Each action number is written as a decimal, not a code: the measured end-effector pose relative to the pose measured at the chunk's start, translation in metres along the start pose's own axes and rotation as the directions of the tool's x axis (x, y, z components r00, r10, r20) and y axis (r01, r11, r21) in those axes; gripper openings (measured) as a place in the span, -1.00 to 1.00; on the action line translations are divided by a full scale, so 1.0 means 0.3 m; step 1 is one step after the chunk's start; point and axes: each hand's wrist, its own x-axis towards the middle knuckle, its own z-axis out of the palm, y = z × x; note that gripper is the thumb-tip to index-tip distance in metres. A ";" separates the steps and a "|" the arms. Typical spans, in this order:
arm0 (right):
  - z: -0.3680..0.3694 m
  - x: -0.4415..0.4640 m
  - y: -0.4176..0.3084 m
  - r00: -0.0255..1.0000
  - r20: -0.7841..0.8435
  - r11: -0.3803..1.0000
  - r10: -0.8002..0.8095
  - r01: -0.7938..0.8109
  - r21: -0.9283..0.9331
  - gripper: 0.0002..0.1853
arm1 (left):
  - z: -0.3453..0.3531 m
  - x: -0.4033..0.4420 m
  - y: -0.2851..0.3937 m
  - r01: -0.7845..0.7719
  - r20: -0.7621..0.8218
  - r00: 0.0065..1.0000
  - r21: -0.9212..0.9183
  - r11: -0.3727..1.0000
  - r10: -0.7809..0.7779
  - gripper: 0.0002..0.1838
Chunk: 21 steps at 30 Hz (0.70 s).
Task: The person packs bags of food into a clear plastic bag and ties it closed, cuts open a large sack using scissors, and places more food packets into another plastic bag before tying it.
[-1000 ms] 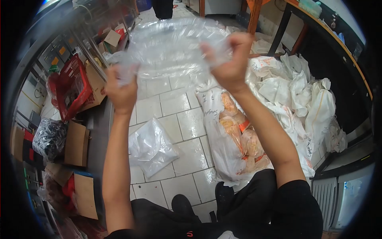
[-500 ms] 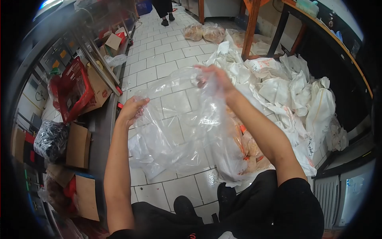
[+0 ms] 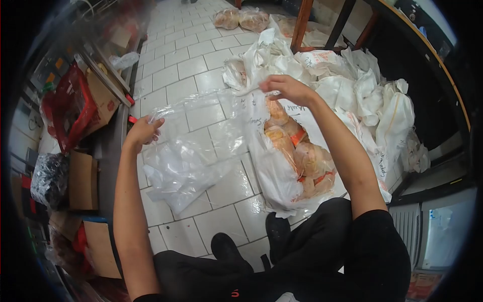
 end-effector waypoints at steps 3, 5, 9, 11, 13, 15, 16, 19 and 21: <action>0.051 -0.016 0.234 0.947 0.032 0.671 0.320 -0.202 -0.713 -0.62 | 0.018 0.013 -0.037 0.086 0.125 0.989 -0.018 0.996 -0.083 -0.56; 0.226 -0.066 0.442 0.922 -0.074 0.572 0.380 -0.297 -0.764 -0.51 | 0.041 0.024 -0.042 0.084 0.139 0.987 -0.009 0.996 -0.082 -0.56; 0.452 -0.127 0.741 0.776 -0.620 0.680 0.115 -0.517 -0.520 -0.28 | 0.087 0.023 -0.001 0.074 0.176 0.982 0.012 0.997 -0.075 -0.54; 0.454 -0.137 0.784 0.695 -0.716 0.727 0.071 -0.527 -0.440 -0.16 | 0.100 0.035 0.008 0.075 0.171 0.982 0.022 0.997 -0.077 -0.53; 0.403 -0.155 0.698 0.781 -0.526 0.798 0.336 -0.533 -0.282 -0.08 | 0.107 0.048 0.015 0.070 0.163 0.984 0.029 0.997 -0.074 -0.52; 0.392 -0.150 0.647 0.828 -0.251 0.818 0.501 -0.548 -0.174 -0.05 | 0.103 0.053 0.010 0.051 0.168 0.984 0.016 0.999 -0.053 -0.50; 0.421 -0.151 0.657 0.801 -0.371 0.797 0.470 -0.565 -0.213 -0.12 | 0.104 0.054 0.008 0.048 0.150 0.987 0.015 0.999 -0.050 -0.50; 0.477 -0.143 0.716 0.772 -0.514 0.833 0.374 -0.523 -0.180 -0.27 | 0.109 0.065 0.000 0.003 0.090 0.996 -0.020 1.000 -0.001 -0.47; 0.474 -0.153 0.713 0.770 -0.538 0.879 0.342 -0.465 -0.106 -0.35 | 0.108 0.080 -0.009 0.024 0.183 0.983 -0.031 0.999 -0.018 -0.41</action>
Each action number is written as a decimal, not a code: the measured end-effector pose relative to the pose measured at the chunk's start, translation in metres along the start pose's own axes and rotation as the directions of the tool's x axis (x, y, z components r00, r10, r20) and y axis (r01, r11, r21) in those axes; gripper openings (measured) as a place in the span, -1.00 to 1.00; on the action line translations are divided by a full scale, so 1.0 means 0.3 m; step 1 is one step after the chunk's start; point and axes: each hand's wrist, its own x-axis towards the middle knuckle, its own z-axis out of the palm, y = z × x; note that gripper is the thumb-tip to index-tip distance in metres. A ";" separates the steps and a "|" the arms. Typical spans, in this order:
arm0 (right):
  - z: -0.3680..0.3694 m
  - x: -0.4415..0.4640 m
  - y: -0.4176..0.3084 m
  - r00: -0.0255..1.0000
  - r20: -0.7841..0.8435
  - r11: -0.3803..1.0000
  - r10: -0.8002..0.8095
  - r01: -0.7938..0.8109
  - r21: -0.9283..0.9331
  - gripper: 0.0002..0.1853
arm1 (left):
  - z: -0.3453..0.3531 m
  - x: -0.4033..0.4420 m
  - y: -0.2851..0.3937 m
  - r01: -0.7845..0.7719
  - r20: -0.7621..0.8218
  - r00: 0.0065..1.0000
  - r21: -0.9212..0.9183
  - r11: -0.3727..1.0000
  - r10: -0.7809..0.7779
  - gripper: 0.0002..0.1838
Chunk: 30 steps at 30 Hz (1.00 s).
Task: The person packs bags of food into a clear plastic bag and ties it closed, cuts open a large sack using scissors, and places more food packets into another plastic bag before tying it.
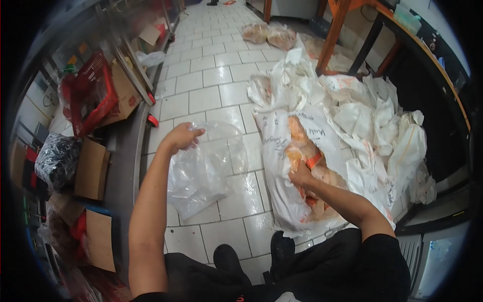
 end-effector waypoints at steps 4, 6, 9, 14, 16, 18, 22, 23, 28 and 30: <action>-0.228 0.052 -0.082 0.992 -0.044 0.984 -0.121 0.125 0.124 -0.42 | 0.003 -0.014 0.019 -0.003 -0.073 0.997 -0.034 0.999 0.000 -0.39; -0.337 0.083 -0.139 1.000 0.004 0.961 0.018 -0.018 0.275 -0.46 | 0.009 -0.010 0.029 0.012 -0.149 0.989 -0.031 0.999 -0.016 -0.37; -0.358 -0.072 -0.272 0.960 0.267 0.996 0.084 -0.073 -0.051 -0.59 | 0.038 -0.009 0.048 -0.027 -0.136 0.990 0.027 0.999 0.031 -0.32; -0.030 0.001 -0.009 0.846 0.509 0.648 -0.158 0.478 -0.593 -0.51 | 0.061 -0.040 0.046 -0.058 -0.053 0.997 0.118 0.991 0.064 -0.19; -0.099 -0.045 -0.079 0.896 0.389 0.742 -0.213 0.408 -0.533 -0.47 | 0.055 -0.070 0.032 -0.052 -0.029 0.998 0.145 0.988 0.057 -0.19; -0.153 -0.065 -0.082 0.877 0.450 0.768 -0.168 0.403 -0.498 -0.38 | 0.040 -0.069 -0.006 -0.036 -0.053 0.998 0.102 0.994 0.041 -0.18; -0.228 -0.054 -0.145 0.845 0.447 0.743 -0.292 0.495 -0.451 -0.30 | -0.005 -0.083 0.013 -0.030 -0.288 0.938 0.493 0.870 0.195 -0.29; -0.265 -0.068 -0.204 0.827 0.456 0.680 -0.330 0.543 -0.492 -0.28 | -0.007 -0.095 0.019 0.048 -0.362 0.913 0.554 0.831 0.188 -0.32; -0.471 -0.045 -0.451 0.559 0.377 0.417 -0.739 0.818 -0.396 -0.51 | -0.042 -0.087 0.015 0.015 -0.420 0.874 0.528 0.849 0.245 -0.39; -0.584 -0.258 -0.678 0.569 0.370 0.470 -0.734 0.820 -0.327 -0.62 | -0.040 -0.121 0.067 -0.002 -0.398 0.905 0.342 0.940 0.147 -0.41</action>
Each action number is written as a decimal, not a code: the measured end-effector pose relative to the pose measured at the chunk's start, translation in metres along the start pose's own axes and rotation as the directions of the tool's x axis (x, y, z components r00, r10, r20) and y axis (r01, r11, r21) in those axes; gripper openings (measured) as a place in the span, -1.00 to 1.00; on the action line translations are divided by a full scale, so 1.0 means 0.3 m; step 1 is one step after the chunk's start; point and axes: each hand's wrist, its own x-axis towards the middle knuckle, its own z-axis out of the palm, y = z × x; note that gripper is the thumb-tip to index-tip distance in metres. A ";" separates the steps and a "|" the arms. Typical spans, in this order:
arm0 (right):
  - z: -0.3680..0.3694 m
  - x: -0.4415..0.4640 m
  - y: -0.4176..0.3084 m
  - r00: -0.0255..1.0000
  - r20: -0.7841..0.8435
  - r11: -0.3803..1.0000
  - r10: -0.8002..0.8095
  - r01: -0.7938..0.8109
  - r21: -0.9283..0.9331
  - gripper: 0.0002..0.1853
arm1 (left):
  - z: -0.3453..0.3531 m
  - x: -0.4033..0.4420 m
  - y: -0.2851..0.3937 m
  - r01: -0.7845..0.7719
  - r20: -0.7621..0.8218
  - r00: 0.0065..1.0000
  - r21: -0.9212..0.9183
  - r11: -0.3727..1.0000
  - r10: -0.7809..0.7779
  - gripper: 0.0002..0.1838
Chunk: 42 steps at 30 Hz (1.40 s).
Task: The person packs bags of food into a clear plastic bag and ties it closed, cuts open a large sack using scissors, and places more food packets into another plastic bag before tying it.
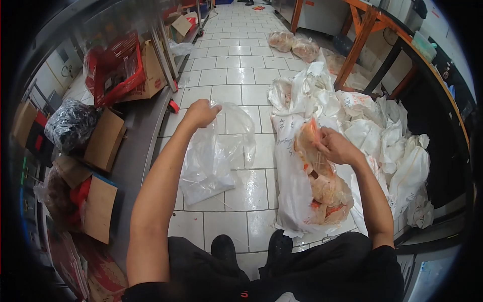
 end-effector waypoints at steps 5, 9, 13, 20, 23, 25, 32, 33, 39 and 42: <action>-0.137 0.049 -0.128 1.000 -0.022 0.992 -0.014 0.016 0.125 -0.59 | -0.004 -0.057 0.141 -0.008 0.165 0.983 -0.398 0.917 0.080 -0.51; 0.200 0.155 -0.099 0.946 -0.015 0.567 0.325 -0.182 0.803 -0.62 | 0.012 -0.156 0.274 0.019 0.366 0.902 -0.565 0.825 0.229 -0.62; 0.350 0.266 -0.109 0.816 0.153 0.054 0.557 -0.220 0.974 -0.68 | 0.152 -0.287 0.269 0.059 0.516 0.785 -0.614 0.787 0.344 -0.68; 0.477 0.276 -0.141 0.874 0.071 0.043 0.481 -0.105 0.994 -0.66 | 0.289 -0.447 0.322 0.389 0.590 0.693 -0.789 0.475 0.414 -0.49; 0.683 0.241 -0.055 0.961 -0.130 0.519 0.246 -0.017 0.854 -0.56 | 0.210 -0.443 0.402 0.284 0.508 0.743 -0.829 0.482 0.435 -0.53; 0.758 0.209 0.002 0.981 -0.193 0.787 0.009 0.112 0.607 -0.49 | 0.187 -0.356 0.377 0.219 0.408 0.840 -0.858 0.465 0.357 -0.72; 0.416 0.171 0.089 0.516 0.796 0.900 0.316 -0.428 -0.080 -0.22 | 0.100 -0.188 0.195 0.158 0.339 0.929 -0.727 0.668 0.149 -0.74; 0.350 0.164 0.113 0.543 0.777 0.870 0.320 -0.494 -0.013 -0.27 | 0.093 -0.177 0.190 0.160 0.341 0.928 -0.728 0.667 0.149 -0.74; 0.469 -0.001 0.434 0.628 0.678 0.892 0.382 -0.442 -0.093 -0.66 | 0.085 -0.206 0.259 0.166 0.372 0.913 -0.714 0.680 0.169 -0.38; 0.643 -0.127 0.440 0.621 0.620 0.591 0.479 -0.751 0.294 -0.75 | 0.108 -0.200 0.276 0.060 0.323 0.918 -0.690 0.721 0.232 -0.34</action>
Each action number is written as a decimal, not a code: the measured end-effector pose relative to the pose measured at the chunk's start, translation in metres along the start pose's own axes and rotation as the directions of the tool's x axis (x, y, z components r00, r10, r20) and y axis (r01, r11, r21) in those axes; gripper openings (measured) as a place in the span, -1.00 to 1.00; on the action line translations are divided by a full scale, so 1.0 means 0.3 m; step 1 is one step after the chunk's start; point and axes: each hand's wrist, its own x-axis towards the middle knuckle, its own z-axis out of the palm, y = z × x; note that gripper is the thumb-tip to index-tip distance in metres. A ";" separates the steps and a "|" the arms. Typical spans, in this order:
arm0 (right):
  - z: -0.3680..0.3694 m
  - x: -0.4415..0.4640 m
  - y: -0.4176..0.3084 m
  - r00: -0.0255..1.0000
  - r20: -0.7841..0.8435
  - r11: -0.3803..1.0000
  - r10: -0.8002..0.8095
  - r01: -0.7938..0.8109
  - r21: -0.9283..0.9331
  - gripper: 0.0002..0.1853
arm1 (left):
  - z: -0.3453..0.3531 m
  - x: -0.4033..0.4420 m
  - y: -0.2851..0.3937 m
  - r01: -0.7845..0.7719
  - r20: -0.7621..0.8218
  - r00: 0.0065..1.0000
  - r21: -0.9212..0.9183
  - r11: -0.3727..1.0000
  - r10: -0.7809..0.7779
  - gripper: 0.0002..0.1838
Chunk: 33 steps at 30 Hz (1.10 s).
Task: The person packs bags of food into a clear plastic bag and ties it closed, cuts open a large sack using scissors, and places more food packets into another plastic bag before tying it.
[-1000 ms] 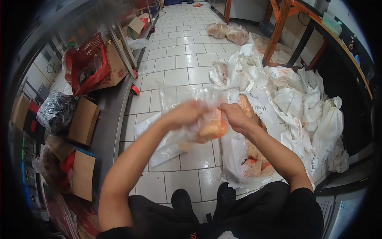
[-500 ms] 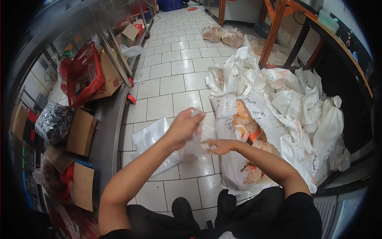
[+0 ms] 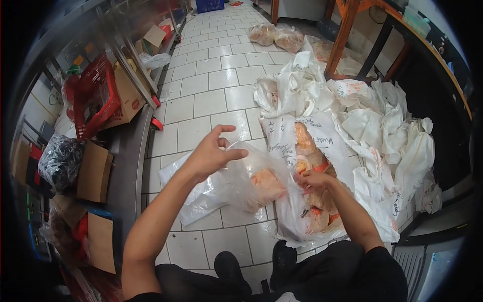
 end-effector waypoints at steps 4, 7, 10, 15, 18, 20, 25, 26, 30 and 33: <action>-0.016 0.001 0.113 0.979 -0.203 0.828 0.033 0.087 0.555 -0.79 | -0.102 0.011 0.033 -0.013 -0.072 0.997 0.022 1.000 0.015 -0.30; 0.035 0.077 0.163 0.976 -0.129 0.963 -0.176 0.144 -0.228 -0.48 | -0.144 -0.038 0.112 -0.012 -0.062 0.998 -0.107 0.994 0.005 -0.29; 0.205 0.137 0.213 0.934 -0.330 0.677 -0.138 -0.154 -0.719 -0.31 | -0.130 -0.144 0.233 -0.087 -0.013 0.996 -0.209 0.974 0.086 -0.27; 0.158 0.094 0.140 0.978 -0.204 0.658 0.052 -0.187 -0.729 -0.22 | -0.185 -0.213 0.266 -0.228 -0.156 0.969 -0.266 0.937 0.191 -0.21; 0.106 0.136 0.203 0.988 -0.049 0.601 0.145 -0.127 -0.789 -0.17 | -0.204 -0.202 0.197 -0.241 -0.204 0.956 -0.141 0.960 0.210 -0.08; 0.097 0.134 0.241 0.978 0.060 0.556 0.197 -0.061 -0.829 -0.13 | -0.157 -0.198 0.187 -0.089 -0.017 0.996 -0.004 0.996 0.089 0.03; 0.083 -0.214 0.100 0.742 -0.666 0.812 0.082 -0.437 -0.387 -0.19 | -0.112 -0.215 0.191 -0.219 0.153 0.975 0.567 0.794 0.159 0.16; 0.065 -0.266 0.098 0.736 -0.672 0.808 0.082 -0.444 -0.388 -0.19 | -0.100 -0.216 0.182 -0.299 0.226 0.954 0.682 0.668 0.197 0.18; 0.032 -0.358 0.277 0.819 -0.498 0.900 0.286 -0.407 -0.153 0.06 | -0.054 -0.203 0.181 -0.124 0.149 0.988 0.919 0.375 -0.038 0.01; 0.067 -0.326 0.399 0.785 -0.540 0.909 0.304 -0.409 -0.083 0.11 | -0.049 -0.195 0.139 -0.044 0.051 0.999 0.951 0.306 -0.015 -0.13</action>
